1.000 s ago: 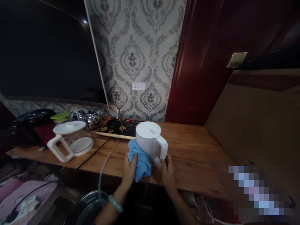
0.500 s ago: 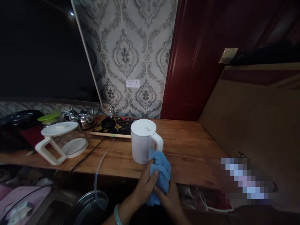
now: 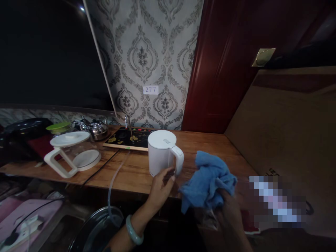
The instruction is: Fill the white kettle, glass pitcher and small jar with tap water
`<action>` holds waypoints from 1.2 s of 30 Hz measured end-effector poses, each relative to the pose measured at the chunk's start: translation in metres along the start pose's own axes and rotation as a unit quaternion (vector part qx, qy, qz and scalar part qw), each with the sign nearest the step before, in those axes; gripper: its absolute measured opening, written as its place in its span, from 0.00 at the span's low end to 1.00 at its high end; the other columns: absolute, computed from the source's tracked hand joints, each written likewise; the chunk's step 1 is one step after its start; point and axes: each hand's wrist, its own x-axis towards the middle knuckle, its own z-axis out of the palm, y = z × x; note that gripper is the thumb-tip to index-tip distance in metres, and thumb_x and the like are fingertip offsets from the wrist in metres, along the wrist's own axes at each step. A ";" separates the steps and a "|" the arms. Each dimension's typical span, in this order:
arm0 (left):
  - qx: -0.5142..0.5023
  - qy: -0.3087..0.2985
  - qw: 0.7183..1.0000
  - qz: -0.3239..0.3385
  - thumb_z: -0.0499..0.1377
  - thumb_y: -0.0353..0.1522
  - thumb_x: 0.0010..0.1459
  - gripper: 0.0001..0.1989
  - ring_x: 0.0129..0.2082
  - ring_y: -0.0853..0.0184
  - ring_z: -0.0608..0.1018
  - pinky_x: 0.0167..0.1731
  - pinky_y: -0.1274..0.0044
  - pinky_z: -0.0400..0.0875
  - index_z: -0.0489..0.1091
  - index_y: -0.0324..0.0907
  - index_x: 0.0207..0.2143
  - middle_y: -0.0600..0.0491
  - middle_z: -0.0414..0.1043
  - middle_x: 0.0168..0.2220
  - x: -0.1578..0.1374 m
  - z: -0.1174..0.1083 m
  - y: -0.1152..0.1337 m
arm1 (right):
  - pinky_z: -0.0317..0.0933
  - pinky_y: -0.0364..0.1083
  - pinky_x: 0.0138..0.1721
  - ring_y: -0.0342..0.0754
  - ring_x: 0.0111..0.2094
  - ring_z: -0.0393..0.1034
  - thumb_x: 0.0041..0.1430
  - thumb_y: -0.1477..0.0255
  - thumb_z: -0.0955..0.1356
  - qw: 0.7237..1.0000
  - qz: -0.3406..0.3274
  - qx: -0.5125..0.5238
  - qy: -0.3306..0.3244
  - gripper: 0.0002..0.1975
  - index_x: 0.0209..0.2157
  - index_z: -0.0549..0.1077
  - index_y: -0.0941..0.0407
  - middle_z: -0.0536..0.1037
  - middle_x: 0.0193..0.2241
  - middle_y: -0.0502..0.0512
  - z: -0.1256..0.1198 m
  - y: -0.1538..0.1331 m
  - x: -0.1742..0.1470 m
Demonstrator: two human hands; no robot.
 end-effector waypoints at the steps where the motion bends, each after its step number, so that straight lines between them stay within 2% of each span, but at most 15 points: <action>1: -0.007 0.009 1.000 0.000 0.60 0.40 0.61 0.22 0.52 0.56 0.80 0.53 0.66 0.73 0.75 0.39 0.53 0.42 0.79 0.52 0.002 0.003 -0.002 | 0.74 0.46 0.27 0.50 0.26 0.78 0.40 0.67 0.79 1.000 -0.018 0.002 0.013 0.16 0.32 0.77 0.54 0.80 0.25 0.49 0.000 -0.005 0.005; 5: -0.030 -0.002 1.000 0.007 0.60 0.41 0.60 0.30 0.60 0.54 0.74 0.61 0.62 0.67 0.68 0.37 0.61 0.40 0.71 0.62 0.016 0.021 -0.007 | 0.70 0.41 0.26 0.44 0.25 0.75 0.38 0.67 0.81 0.998 -0.055 0.002 0.038 0.20 0.34 0.76 0.55 0.79 0.26 0.46 0.007 -0.012 0.018; 10: -0.036 0.025 0.999 0.019 0.62 0.41 0.59 0.29 0.57 0.53 0.76 0.59 0.61 0.68 0.67 0.36 0.60 0.40 0.75 0.57 0.031 0.043 -0.009 | 0.73 0.44 0.32 0.45 0.29 0.77 0.35 0.67 0.80 0.996 -0.060 -0.010 0.058 0.23 0.36 0.77 0.56 0.81 0.31 0.48 0.027 -0.007 0.018; 14: -0.037 0.046 0.998 0.029 0.62 0.39 0.59 0.26 0.56 0.53 0.77 0.58 0.62 0.69 0.70 0.38 0.58 0.40 0.75 0.57 0.023 0.033 -0.014 | 0.72 0.42 0.31 0.44 0.29 0.75 0.36 0.65 0.79 0.994 -0.077 -0.036 0.072 0.20 0.33 0.77 0.56 0.80 0.28 0.47 0.028 -0.008 0.008; 18: -0.030 0.040 0.999 -0.019 0.60 0.41 0.61 0.19 0.46 0.56 0.82 0.50 0.64 0.76 0.77 0.39 0.48 0.43 0.81 0.46 -0.002 0.008 -0.022 | 0.69 0.42 0.29 0.45 0.27 0.72 0.42 0.65 0.76 0.983 -0.091 -0.147 0.067 0.13 0.29 0.77 0.57 0.78 0.25 0.48 0.014 0.003 -0.016; 20: -0.027 0.008 0.999 -0.043 0.59 0.43 0.62 0.18 0.43 0.57 0.82 0.48 0.65 0.77 0.78 0.40 0.45 0.44 0.82 0.43 -0.019 0.000 -0.026 | 0.68 0.43 0.26 0.46 0.24 0.70 0.42 0.65 0.74 0.976 -0.078 -0.197 0.043 0.10 0.26 0.77 0.57 0.77 0.22 0.49 0.008 0.017 -0.032; 21: -0.034 -0.007 0.998 -0.046 0.59 0.44 0.63 0.19 0.45 0.56 0.82 0.49 0.64 0.76 0.77 0.40 0.47 0.44 0.81 0.44 -0.029 -0.001 -0.027 | 0.68 0.44 0.26 0.46 0.23 0.70 0.43 0.65 0.73 0.973 -0.077 -0.216 0.022 0.10 0.25 0.77 0.57 0.77 0.21 0.49 0.007 0.025 -0.040; 23: -0.063 -0.024 0.997 -0.024 0.57 0.46 0.65 0.25 0.54 0.54 0.78 0.56 0.62 0.72 0.71 0.42 0.58 0.42 0.76 0.55 -0.048 -0.002 -0.028 | 0.70 0.46 0.29 0.49 0.26 0.72 0.43 0.65 0.73 0.967 -0.097 -0.233 -0.043 0.10 0.27 0.79 0.56 0.80 0.23 0.51 0.012 0.038 -0.054; 25: -0.078 -0.020 0.996 0.027 0.58 0.48 0.63 0.35 0.63 0.51 0.71 0.62 0.60 0.66 0.57 0.45 0.68 0.41 0.65 0.65 -0.062 0.000 -0.029 | 0.72 0.48 0.37 0.52 0.32 0.76 0.46 0.65 0.72 0.959 -0.132 -0.219 -0.124 0.12 0.33 0.81 0.55 0.82 0.29 0.53 0.023 0.045 -0.063; 27: -0.042 0.005 0.996 0.075 0.61 0.47 0.61 0.41 0.66 0.49 0.67 0.63 0.59 0.63 0.49 0.46 0.71 0.40 0.58 0.69 -0.069 0.001 -0.029 | 0.71 0.50 0.44 0.54 0.39 0.77 0.47 0.65 0.72 0.948 -0.156 -0.197 -0.196 0.14 0.38 0.82 0.53 0.83 0.35 0.54 0.038 0.046 -0.066; 28: -0.006 0.028 0.995 0.092 0.61 0.45 0.61 0.40 0.66 0.50 0.67 0.63 0.59 0.63 0.50 0.47 0.71 0.40 0.59 0.68 -0.069 -0.001 -0.028 | 0.71 0.51 0.48 0.55 0.42 0.77 0.48 0.65 0.72 0.942 -0.155 -0.194 -0.224 0.16 0.40 0.82 0.52 0.83 0.39 0.55 0.045 0.045 -0.065; 30: 0.081 0.100 0.984 0.121 0.59 0.38 0.64 0.31 0.63 0.53 0.69 0.62 0.61 0.64 0.58 0.47 0.67 0.42 0.64 0.64 -0.062 -0.007 -0.024 | 0.68 0.53 0.54 0.57 0.49 0.76 0.47 0.67 0.73 0.934 -0.128 -0.204 -0.263 0.20 0.45 0.81 0.51 0.83 0.45 0.55 0.056 0.044 -0.063; 33: 0.214 0.193 0.939 0.185 0.56 0.31 0.64 0.22 0.58 0.55 0.72 0.58 0.62 0.68 0.69 0.47 0.59 0.45 0.67 0.58 -0.040 -0.022 -0.019 | 0.63 0.56 0.61 0.59 0.57 0.71 0.47 0.68 0.75 0.928 -0.067 -0.209 -0.301 0.30 0.56 0.76 0.51 0.79 0.55 0.56 0.062 0.048 -0.059; 34: 0.262 0.199 0.920 0.211 0.56 0.30 0.62 0.21 0.56 0.55 0.72 0.57 0.61 0.68 0.72 0.48 0.58 0.45 0.67 0.57 -0.032 -0.027 -0.019 | 0.62 0.57 0.62 0.58 0.59 0.70 0.48 0.67 0.75 0.930 -0.057 -0.202 -0.302 0.33 0.58 0.74 0.50 0.77 0.57 0.56 0.062 0.052 -0.058; 36: 0.355 0.162 0.887 0.246 0.57 0.27 0.60 0.22 0.54 0.54 0.72 0.55 0.60 0.68 0.74 0.49 0.56 0.45 0.68 0.56 -0.019 -0.032 -0.022 | 0.60 0.57 0.64 0.57 0.61 0.68 0.50 0.66 0.75 0.940 -0.039 -0.184 -0.284 0.33 0.59 0.72 0.50 0.75 0.59 0.56 0.060 0.062 -0.056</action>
